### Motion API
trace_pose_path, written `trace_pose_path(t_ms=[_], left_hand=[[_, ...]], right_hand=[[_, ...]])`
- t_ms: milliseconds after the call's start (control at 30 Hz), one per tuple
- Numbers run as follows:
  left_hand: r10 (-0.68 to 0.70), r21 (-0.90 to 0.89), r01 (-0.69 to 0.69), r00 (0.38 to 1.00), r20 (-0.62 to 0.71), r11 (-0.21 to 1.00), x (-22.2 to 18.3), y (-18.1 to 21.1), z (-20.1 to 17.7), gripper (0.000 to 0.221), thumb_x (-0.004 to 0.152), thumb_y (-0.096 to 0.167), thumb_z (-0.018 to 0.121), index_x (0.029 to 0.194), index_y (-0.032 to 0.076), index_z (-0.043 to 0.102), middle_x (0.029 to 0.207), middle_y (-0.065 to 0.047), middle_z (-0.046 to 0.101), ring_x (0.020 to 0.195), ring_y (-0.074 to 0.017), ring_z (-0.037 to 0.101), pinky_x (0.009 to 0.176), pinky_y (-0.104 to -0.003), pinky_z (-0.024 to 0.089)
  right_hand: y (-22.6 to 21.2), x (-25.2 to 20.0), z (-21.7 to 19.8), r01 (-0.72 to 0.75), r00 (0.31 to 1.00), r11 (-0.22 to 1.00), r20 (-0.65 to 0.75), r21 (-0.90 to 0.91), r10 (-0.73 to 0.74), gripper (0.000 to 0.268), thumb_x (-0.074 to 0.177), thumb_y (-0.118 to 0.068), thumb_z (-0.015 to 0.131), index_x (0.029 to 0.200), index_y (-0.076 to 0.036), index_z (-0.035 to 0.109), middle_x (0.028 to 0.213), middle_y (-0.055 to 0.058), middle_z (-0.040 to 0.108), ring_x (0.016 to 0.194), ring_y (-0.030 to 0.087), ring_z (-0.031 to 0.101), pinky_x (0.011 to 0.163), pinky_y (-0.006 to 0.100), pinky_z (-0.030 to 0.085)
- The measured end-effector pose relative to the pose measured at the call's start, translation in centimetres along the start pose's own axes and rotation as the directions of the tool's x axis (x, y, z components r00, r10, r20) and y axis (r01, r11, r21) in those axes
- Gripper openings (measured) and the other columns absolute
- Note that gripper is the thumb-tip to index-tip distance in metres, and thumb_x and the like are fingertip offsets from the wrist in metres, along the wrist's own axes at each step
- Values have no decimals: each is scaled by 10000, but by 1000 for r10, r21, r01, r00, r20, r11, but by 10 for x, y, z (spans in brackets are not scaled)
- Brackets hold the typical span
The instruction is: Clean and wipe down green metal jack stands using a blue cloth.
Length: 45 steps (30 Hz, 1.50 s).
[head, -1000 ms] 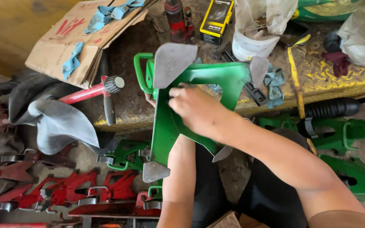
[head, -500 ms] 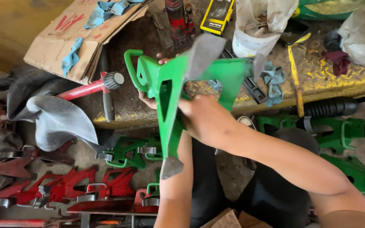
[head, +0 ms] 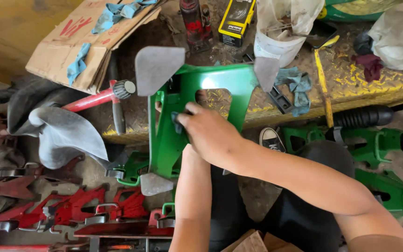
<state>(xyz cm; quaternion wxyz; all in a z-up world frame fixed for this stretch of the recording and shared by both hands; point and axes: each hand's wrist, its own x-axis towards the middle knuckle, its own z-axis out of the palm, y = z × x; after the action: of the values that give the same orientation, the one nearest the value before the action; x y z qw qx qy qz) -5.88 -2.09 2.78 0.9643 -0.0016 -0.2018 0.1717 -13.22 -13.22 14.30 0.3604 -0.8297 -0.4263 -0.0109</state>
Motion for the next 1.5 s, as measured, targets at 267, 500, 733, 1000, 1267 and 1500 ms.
trace_pose_path(t_ms=[267,500,733,1000,1267,1500], left_hand=[[36,-12,-36,999,9,999,-5,2,8,1035,764,565,713,1518,-42,348,1204,-122,553,1133,-254,590,1188,-442,410],[7,-7,-7,1000,6,1000,-8,1,8,1041,787,559,714,1555,-33,334,1217,-117,547,1135,-242,585,1182,-416,413],[105,-152,-101,994,20,983,-4,0,-19,1097,801,587,706,1563,-85,291,1237,-145,540,1146,-255,582,1149,-390,405],[95,-121,-93,995,9,988,-18,-5,-3,1081,834,599,710,1577,-70,299,1262,-152,536,1166,-261,582,1147,-396,405],[16,-10,-17,994,-111,1000,-8,14,7,883,898,618,647,1530,83,338,1311,-66,552,1225,-226,559,1176,-436,399],[-44,90,76,949,-312,993,-36,29,-9,712,955,636,591,1488,217,375,1354,8,567,1276,-195,540,1201,-472,392]], right_hand=[[-1,-12,-28,58,989,993,133,100,-71,283,748,20,703,1028,-15,719,948,176,711,946,393,672,857,508,517],[-12,21,-18,243,907,968,-369,63,-204,266,905,-74,739,1165,-33,704,1152,198,717,1120,403,651,1027,467,496],[-16,-32,-20,-28,985,881,162,472,-56,277,755,-77,745,1031,-99,753,974,111,761,864,284,792,783,345,661],[1,-20,-2,84,992,974,-113,212,-61,263,725,6,733,986,15,706,971,205,731,914,395,706,770,452,578],[-30,-27,-37,-133,956,859,292,494,-20,183,697,-106,778,873,-58,767,829,102,751,760,260,766,696,349,608],[-10,-12,-12,-33,999,891,-4,453,39,202,695,-112,835,877,-45,779,837,109,723,773,253,743,691,358,582]])
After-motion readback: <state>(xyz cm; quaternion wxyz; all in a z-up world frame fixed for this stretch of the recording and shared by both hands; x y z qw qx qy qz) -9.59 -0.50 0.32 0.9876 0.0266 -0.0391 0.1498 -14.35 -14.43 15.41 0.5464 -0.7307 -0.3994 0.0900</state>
